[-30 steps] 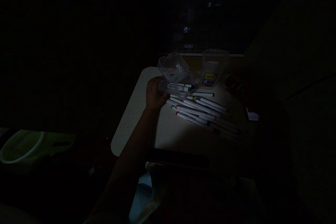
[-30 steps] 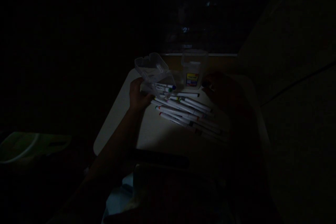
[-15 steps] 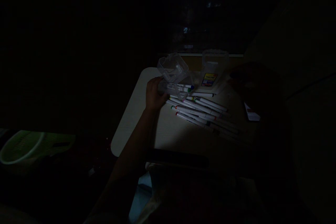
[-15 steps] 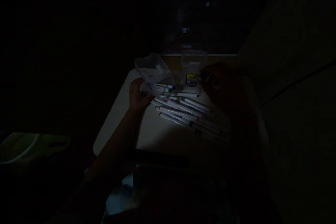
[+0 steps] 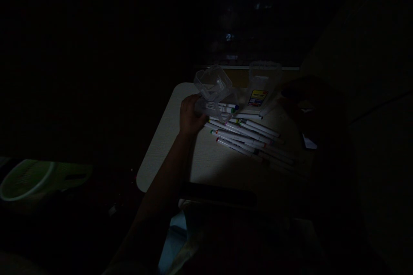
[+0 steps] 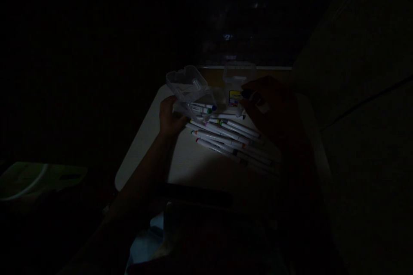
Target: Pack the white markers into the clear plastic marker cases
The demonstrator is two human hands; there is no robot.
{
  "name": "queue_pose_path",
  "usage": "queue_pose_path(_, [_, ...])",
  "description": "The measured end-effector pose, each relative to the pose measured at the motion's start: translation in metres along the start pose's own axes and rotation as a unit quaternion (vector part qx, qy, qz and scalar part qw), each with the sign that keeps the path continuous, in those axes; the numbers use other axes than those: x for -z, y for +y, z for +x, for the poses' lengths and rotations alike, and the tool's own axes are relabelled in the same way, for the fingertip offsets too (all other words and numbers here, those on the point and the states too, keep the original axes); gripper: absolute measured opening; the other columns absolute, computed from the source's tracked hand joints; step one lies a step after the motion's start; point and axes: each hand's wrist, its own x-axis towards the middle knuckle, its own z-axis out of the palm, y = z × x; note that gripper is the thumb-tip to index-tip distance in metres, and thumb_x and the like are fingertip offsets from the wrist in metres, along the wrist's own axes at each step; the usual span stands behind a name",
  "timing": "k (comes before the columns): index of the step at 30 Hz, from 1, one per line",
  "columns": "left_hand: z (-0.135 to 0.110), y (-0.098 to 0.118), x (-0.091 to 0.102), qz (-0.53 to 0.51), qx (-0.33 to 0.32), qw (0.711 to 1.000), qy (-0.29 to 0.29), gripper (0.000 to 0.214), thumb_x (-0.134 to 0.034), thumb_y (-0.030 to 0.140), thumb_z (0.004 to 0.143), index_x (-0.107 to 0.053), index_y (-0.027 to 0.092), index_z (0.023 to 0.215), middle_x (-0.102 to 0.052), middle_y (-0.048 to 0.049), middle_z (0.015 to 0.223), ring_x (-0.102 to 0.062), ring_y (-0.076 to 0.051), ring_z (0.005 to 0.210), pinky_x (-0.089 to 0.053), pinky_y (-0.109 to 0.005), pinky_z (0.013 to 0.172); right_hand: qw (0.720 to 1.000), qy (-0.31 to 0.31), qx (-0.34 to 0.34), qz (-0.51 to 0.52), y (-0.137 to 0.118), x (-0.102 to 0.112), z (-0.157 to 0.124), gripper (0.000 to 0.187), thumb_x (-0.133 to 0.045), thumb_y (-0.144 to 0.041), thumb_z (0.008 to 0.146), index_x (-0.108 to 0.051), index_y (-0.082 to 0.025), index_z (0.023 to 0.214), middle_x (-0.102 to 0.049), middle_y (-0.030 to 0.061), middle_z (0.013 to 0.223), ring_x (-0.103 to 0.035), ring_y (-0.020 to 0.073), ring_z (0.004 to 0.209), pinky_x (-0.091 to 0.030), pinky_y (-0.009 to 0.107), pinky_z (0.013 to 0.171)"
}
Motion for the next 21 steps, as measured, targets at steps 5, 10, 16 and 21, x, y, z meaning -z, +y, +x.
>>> queue_pose_path(5, [0.0009, 0.0014, 0.0009, 0.002, -0.002, 1.0, 0.001, 0.072, -0.051, 0.072, 0.078, -0.047, 0.022, 0.13, -0.058, -0.0135, 0.126, -0.054, -0.031, 0.119, -0.043, -0.051, 0.102, 1.0, 0.007, -0.002, 0.009, -0.0063, 0.0011, 0.0005, 0.017, -0.065, -0.026, 0.084, -0.066, -0.023, 0.101, -0.069, 0.0039, 0.097, -0.066, 0.0157, 0.078, -0.056, 0.03, 0.071])
queue_pose_path(10, [0.0012, 0.0003, 0.0004, 0.003, 0.001, 1.0, -0.006, 0.074, -0.051, 0.072, 0.076, -0.047, 0.021, 0.13, -0.058, -0.0139, 0.127, -0.054, -0.032, 0.119, -0.042, -0.051, 0.103, 1.0, 0.012, 0.008, 0.011, -0.0059, -0.0008, 0.001, 0.016, -0.065, -0.028, 0.084, -0.066, -0.023, 0.099, -0.069, 0.0031, 0.092, -0.064, 0.0157, 0.074, -0.054, 0.031, 0.07])
queue_pose_path(16, [0.0001, -0.0034, -0.0023, 0.012, 0.003, 1.0, -0.001, 0.074, -0.056, 0.069, 0.075, -0.047, 0.022, 0.13, -0.058, -0.0134, 0.126, -0.054, -0.032, 0.119, -0.043, -0.05, 0.101, 1.0, 0.015, 0.007, 0.025, -0.0052, -0.0026, -0.0007, 0.018, -0.064, -0.027, 0.084, -0.066, -0.024, 0.102, -0.068, 0.0028, 0.093, -0.065, 0.0177, 0.079, -0.054, 0.033, 0.073])
queue_pose_path(21, [0.0006, -0.0031, -0.0018, 0.018, 0.01, 1.0, -0.002, 0.072, -0.057, 0.067, 0.073, -0.048, 0.023, 0.129, -0.059, -0.0127, 0.125, -0.054, -0.032, 0.118, -0.044, -0.05, 0.1, 1.0, 0.003, -0.014, -0.001, -0.0059, -0.0023, -0.0016, 0.018, -0.061, -0.033, 0.085, -0.065, -0.028, 0.102, -0.068, 0.0027, 0.095, -0.065, 0.0194, 0.08, -0.055, 0.037, 0.075])
